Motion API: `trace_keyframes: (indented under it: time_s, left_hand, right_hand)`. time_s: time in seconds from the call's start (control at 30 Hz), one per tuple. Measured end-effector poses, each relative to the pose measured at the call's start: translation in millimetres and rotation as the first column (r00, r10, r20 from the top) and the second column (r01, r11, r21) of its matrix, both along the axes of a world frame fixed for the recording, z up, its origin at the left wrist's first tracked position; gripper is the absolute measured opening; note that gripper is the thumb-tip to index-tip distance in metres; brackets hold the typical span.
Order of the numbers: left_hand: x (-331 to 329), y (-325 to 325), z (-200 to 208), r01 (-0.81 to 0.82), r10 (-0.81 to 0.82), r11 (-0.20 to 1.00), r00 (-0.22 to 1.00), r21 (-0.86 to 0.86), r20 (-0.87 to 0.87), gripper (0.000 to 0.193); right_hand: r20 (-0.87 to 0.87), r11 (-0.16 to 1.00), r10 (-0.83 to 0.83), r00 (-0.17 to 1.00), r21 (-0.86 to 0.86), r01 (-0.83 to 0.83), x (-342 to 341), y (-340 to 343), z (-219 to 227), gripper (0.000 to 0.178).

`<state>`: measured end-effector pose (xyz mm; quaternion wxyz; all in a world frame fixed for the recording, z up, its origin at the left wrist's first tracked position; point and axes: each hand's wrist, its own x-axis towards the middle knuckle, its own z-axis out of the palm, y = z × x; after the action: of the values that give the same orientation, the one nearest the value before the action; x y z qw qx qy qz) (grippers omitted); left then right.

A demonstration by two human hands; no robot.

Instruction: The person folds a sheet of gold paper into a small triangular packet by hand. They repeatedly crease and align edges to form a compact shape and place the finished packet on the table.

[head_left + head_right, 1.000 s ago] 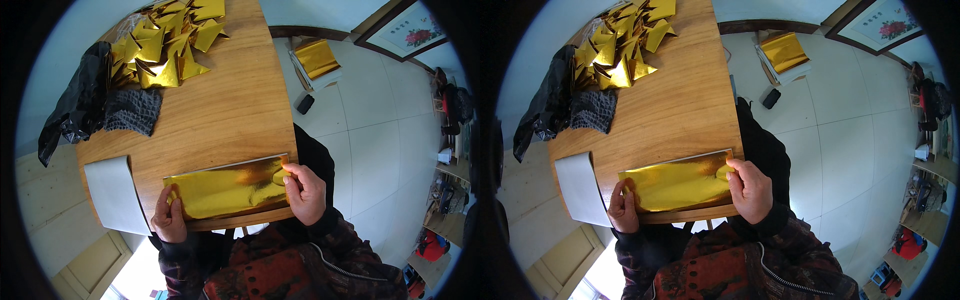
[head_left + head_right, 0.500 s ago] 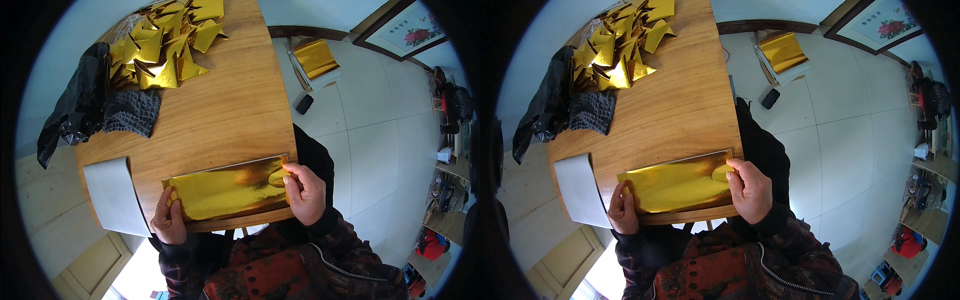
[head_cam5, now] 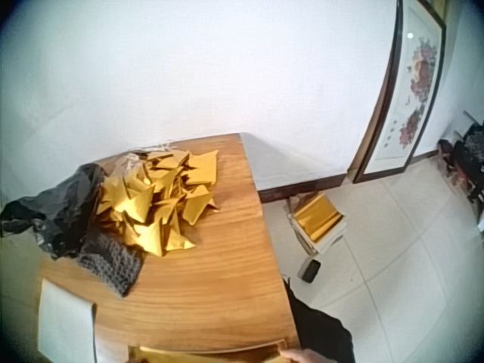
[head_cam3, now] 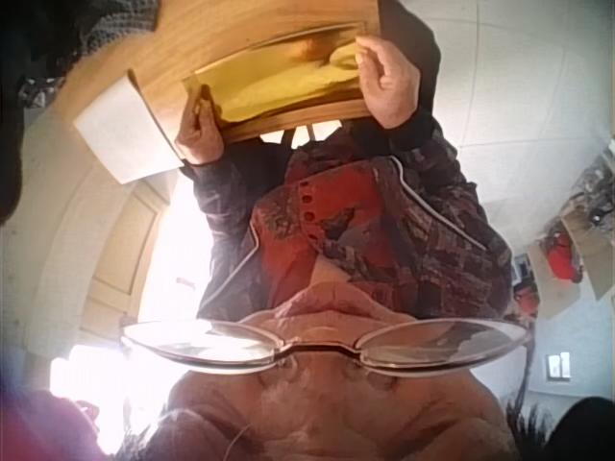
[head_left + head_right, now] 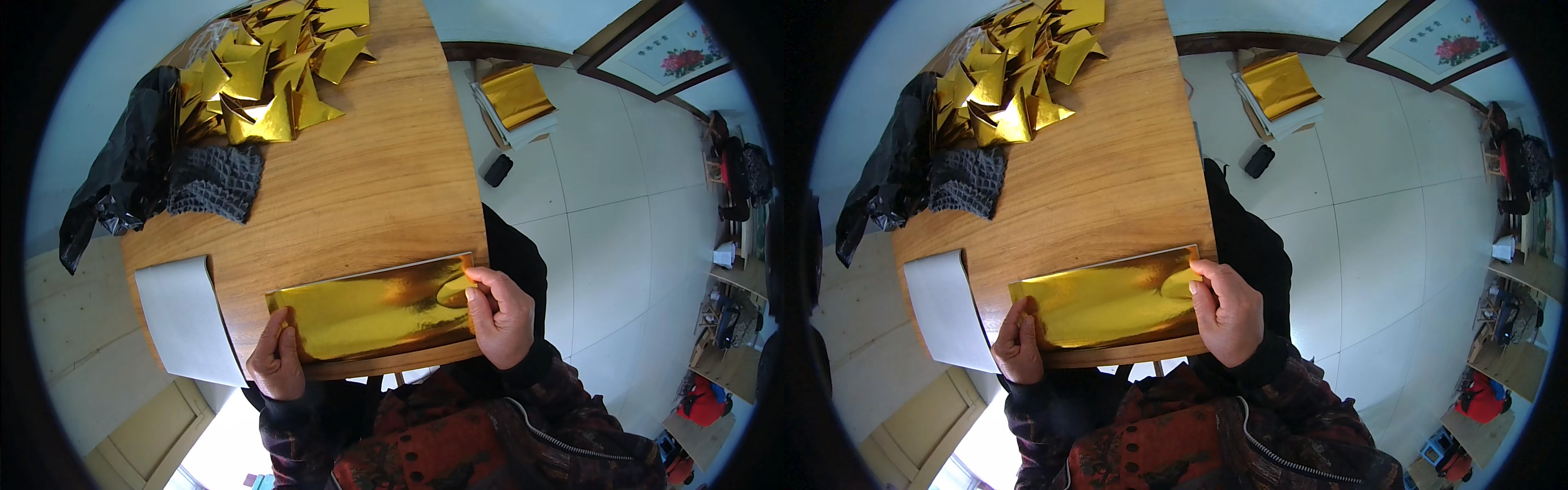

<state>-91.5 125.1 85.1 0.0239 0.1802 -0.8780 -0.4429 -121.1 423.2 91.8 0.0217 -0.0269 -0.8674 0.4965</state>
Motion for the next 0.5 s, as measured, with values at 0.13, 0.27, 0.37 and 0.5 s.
trace_keyframes:
  time_s: [0.13,0.27,0.37,0.5]
  left_hand:
    - [-2,1,0,-0.033,0.021,0.988,0.996,0.151,0.083,0.027]
    - [-1,8,6,-0.026,0.025,0.999,0.999,0.019,0.048,0.023]
    - [-4,9,10,0.006,-0.007,0.998,1.0,-0.057,-0.027,0.023]
    - [-7,10,13,0.005,-0.007,0.997,1.0,-0.074,-0.023,0.023]
  right_hand:
    - [0.004,0.999,-0.02,1.0,0.027,0.02,2,1,1,0.021]
    - [-0.045,0.999,-0.017,0.999,0.039,0.019,1,1,-1,0.019]
    - [0.054,1.0,-0.015,0.998,-0.01,0.016,4,1,-1,0.02]
    - [0.045,1.0,-0.019,0.999,0.0,0.019,5,2,-2,0.02]
